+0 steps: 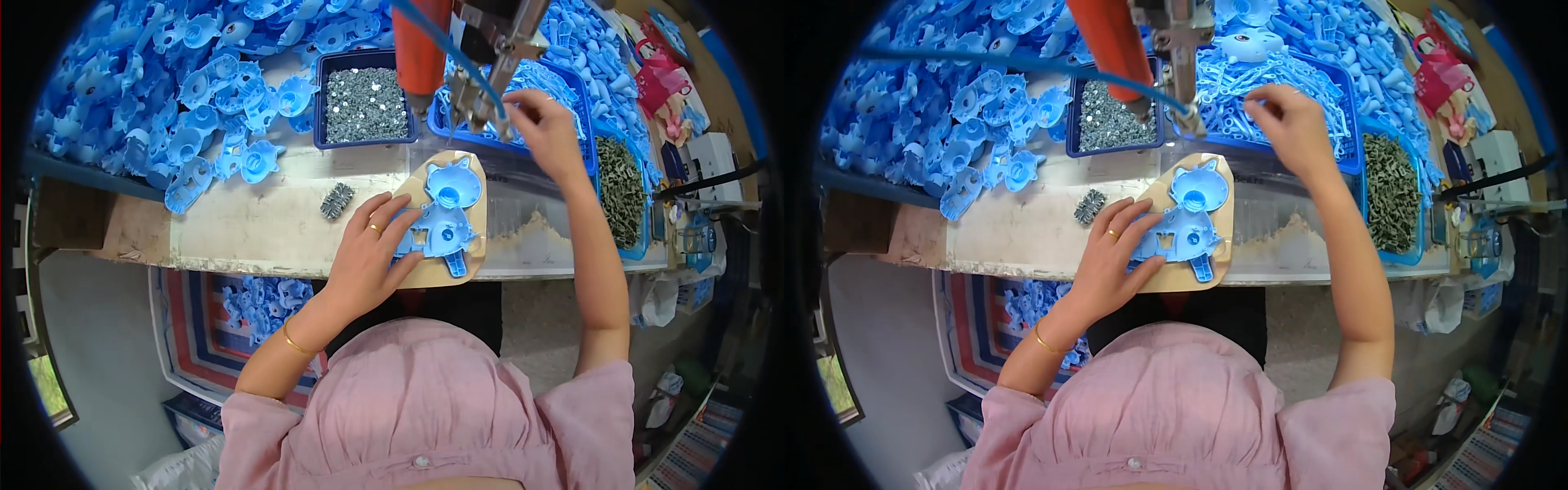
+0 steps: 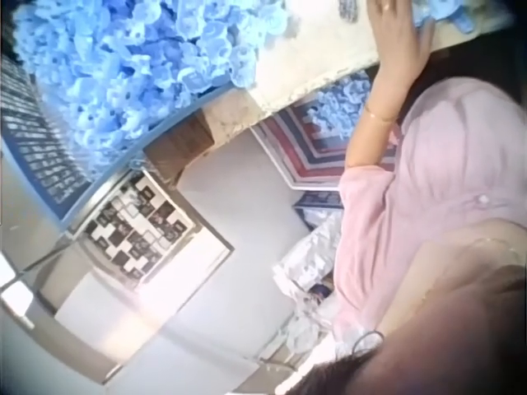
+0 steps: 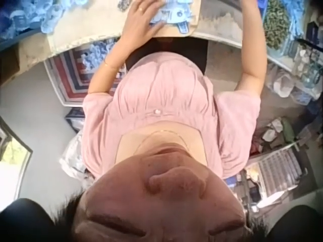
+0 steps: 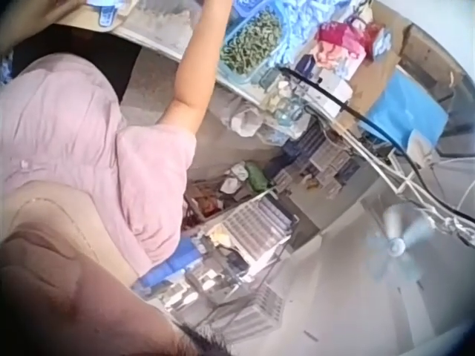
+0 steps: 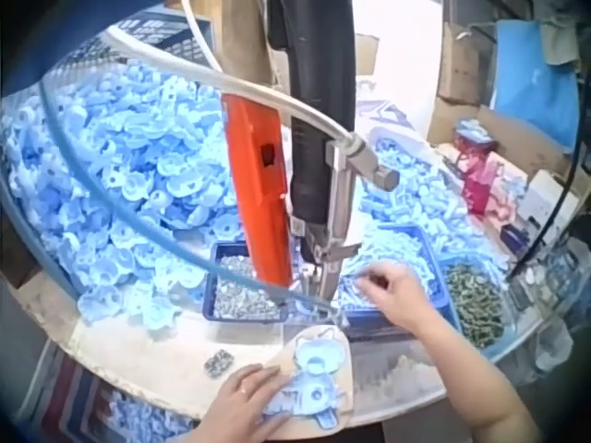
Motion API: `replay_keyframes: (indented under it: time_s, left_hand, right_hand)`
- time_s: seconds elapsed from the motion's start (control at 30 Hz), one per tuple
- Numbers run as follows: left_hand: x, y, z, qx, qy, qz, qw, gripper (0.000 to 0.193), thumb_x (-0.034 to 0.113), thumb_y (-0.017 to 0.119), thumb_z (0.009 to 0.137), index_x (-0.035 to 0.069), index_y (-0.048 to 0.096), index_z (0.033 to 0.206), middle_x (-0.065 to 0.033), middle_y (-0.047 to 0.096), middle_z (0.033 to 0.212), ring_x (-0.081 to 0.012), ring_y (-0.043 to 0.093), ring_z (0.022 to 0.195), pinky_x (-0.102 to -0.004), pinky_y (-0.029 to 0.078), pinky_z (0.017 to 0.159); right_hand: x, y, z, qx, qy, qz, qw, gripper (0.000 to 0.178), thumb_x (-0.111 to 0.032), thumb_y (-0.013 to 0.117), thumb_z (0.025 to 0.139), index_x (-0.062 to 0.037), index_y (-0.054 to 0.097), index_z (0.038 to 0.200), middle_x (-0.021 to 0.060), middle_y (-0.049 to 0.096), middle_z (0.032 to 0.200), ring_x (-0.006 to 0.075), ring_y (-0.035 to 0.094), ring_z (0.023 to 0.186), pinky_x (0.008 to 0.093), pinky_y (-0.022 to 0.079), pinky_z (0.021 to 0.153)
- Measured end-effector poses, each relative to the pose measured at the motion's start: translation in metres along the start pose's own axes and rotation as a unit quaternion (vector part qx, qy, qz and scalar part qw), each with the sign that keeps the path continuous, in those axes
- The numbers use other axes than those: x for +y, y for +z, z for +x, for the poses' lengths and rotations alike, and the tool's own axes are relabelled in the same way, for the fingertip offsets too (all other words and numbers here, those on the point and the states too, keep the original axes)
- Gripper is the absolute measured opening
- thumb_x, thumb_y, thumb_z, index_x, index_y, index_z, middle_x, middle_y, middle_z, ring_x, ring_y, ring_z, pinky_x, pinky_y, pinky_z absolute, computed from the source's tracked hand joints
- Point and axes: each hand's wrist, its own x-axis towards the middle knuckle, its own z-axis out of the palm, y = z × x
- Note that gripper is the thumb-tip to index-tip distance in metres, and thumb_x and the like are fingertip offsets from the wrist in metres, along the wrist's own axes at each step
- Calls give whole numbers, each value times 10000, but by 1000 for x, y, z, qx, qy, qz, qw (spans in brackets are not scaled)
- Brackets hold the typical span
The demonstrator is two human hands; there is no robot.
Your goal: Assembling plastic toy parts using a power tool at a factory workbench.
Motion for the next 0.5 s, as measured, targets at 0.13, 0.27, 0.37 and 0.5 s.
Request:
replay_keyframes:
  time_s: [0.13, 0.27, 0.37, 0.5]
  left_hand:
    - [6, -2, 8, 7, 18, -14, 1000, 514, 172, 728, 857, 58, 554, 1327, -170, 530, 1390, -397, 455, 1306, -473, 394, 1082]
    - [26, -6, 23, 59, 15, -85, 995, 469, 146, 699, 894, 49, 554, 1329, -186, 565, 1341, -397, 504, 1256, -466, 425, 1039]
    - [38, 2, 31, 27, -59, -195, 979, 401, 129, 637, 954, 32, 544, 1332, -195, 631, 1214, -371, 605, 1110, -423, 484, 930]
    - [39, 10, 28, -47, -114, -263, 957, 275, 114, 563, 1008, 16, 570, 1264, -170, 668, 1004, -309, 667, 903, -370, 513, 782]
  right_hand:
    - [7, -44, 0, 81, 102, 251, 959, 153, -134, 695, 937, -16, 698, 1035, 25, 666, 811, 67, 593, 688, 224, 469, 615]
    - [-46, -32, -50, -98, 147, 368, 913, 127, -87, 669, 948, -3, 668, 1044, 72, 703, 868, 123, 679, 711, 269, 552, 656]
    - [-77, -6, -88, -210, 143, 419, 872, 163, -37, 667, 955, 15, 639, 1106, 95, 712, 935, 146, 720, 853, 264, 578, 725]
    - [-53, -22, -98, -193, 117, 292, 930, 156, -53, 667, 952, 21, 678, 1088, 66, 709, 930, 122, 701, 860, 261, 567, 734]
